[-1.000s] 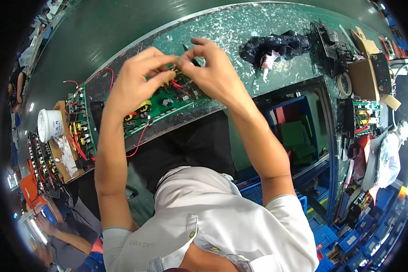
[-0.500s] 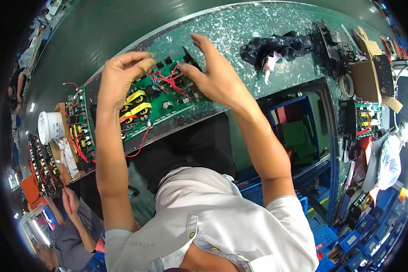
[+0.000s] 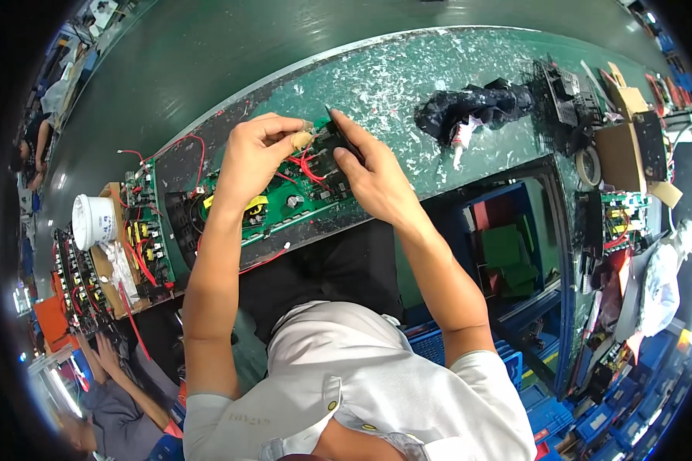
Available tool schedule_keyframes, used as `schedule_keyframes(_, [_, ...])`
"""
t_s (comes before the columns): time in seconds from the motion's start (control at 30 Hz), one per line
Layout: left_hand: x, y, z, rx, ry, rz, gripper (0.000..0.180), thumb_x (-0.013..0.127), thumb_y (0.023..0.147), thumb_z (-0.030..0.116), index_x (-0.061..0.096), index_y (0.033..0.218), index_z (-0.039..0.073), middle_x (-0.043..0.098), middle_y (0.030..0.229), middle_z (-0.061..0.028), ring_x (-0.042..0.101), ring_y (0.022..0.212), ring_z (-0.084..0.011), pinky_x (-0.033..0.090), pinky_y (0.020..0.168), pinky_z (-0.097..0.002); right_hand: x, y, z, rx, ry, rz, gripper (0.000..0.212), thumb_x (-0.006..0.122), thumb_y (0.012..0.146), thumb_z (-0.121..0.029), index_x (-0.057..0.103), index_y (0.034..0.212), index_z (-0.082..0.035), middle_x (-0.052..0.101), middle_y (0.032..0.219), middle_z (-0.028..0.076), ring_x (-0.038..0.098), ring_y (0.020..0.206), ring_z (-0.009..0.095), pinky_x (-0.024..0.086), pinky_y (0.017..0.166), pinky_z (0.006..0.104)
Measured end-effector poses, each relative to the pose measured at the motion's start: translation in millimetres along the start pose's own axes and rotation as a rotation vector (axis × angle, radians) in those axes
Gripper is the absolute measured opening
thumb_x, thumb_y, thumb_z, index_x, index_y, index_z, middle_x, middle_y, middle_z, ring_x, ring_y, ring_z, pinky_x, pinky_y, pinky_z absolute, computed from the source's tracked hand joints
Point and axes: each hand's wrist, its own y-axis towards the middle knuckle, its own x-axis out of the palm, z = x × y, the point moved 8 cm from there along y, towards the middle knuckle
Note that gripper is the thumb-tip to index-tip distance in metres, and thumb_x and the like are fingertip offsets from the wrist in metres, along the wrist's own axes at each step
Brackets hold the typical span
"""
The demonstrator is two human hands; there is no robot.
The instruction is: Assembling components and protective plastic housings onto printed circuit boards at a factory workstation.
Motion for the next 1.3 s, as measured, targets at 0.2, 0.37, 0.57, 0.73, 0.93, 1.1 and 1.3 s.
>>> schedule_keyframes(0.2, [10,0,11,0.07,0.095,0.045,0.018,0.071,0.082,0.004,0.073,0.1,0.0,0.068,0.084,-0.0088,0.064,0.07,-0.0153,0.049,0.063,-0.0271,0,-2,3,-0.038,0.002,0.027,0.051,0.049,0.096,-0.002,0.039,0.146,0.001,0.055,0.135,0.013,0.049,0.122,0.015,0.037,0.105,0.0281])
schedule_keyframes(0.37, [13,-2,15,0.129,0.098,0.075,0.016,0.069,0.082,0.003,0.073,0.098,0.0,0.069,0.085,-0.0123,0.066,0.067,-0.0202,0.05,0.062,-0.0299,0,-5,5,-0.018,0.011,0.037,0.051,0.049,0.096,-0.001,0.039,0.146,0.001,0.056,0.134,0.013,0.049,0.123,0.015,0.037,0.105,0.0284])
schedule_keyframes(0.57, [14,-3,17,0.137,0.09,0.09,0.015,0.069,0.082,0.002,0.073,0.097,0.001,0.069,0.085,-0.0116,0.067,0.068,-0.0201,0.05,0.061,-0.0306,-1,-6,3,-0.079,-0.067,0.063,0.051,0.049,0.096,-0.001,0.04,0.146,0.0,0.056,0.133,0.014,0.05,0.122,0.016,0.038,0.105,0.029])
schedule_keyframes(0.73, [8,-8,26,0.278,0.218,0.124,0.013,0.072,0.08,0.003,0.072,0.091,-0.002,0.067,0.079,-0.0104,0.065,0.067,-0.0179,0.049,0.061,-0.0289,9,-6,-9,-0.106,-0.147,-0.007,0.051,0.051,0.095,0.0,0.041,0.145,-0.001,0.053,0.137,0.014,0.05,0.122,0.016,0.038,0.104,0.0286])
schedule_keyframes(0.93, [25,6,31,0.354,0.341,0.132,0.016,0.068,0.08,0.02,0.072,0.079,0.005,0.066,0.078,-0.017,0.065,0.077,-0.037,0.052,0.072,-0.0461,-3,-8,1,-0.042,-0.071,0.113,0.051,0.051,0.095,0.0,0.042,0.145,-0.001,0.055,0.136,0.013,0.049,0.125,0.017,0.035,0.107,0.0288])
schedule_keyframes(1.1, [15,-1,28,0.344,0.32,0.163,0.015,0.073,0.078,0.017,0.071,0.081,0.002,0.066,0.076,-0.014,0.064,0.072,-0.0349,0.051,0.067,-0.0433,2,-3,8,0.014,0.05,0.036,0.051,0.049,0.096,0.002,0.041,0.146,-0.001,0.055,0.136,0.012,0.051,0.123,0.016,0.038,0.105,0.0278])
schedule_keyframes(1.3, [11,1,32,0.478,0.344,0.117,0.014,0.072,0.078,0.016,0.071,0.083,0.003,0.066,0.079,-0.0121,0.064,0.075,-0.0343,0.051,0.067,-0.0432,6,-5,1,-0.043,0.001,0.021,0.051,0.051,0.095,0.001,0.042,0.145,0.0,0.054,0.136,0.012,0.052,0.123,0.017,0.038,0.106,0.028])
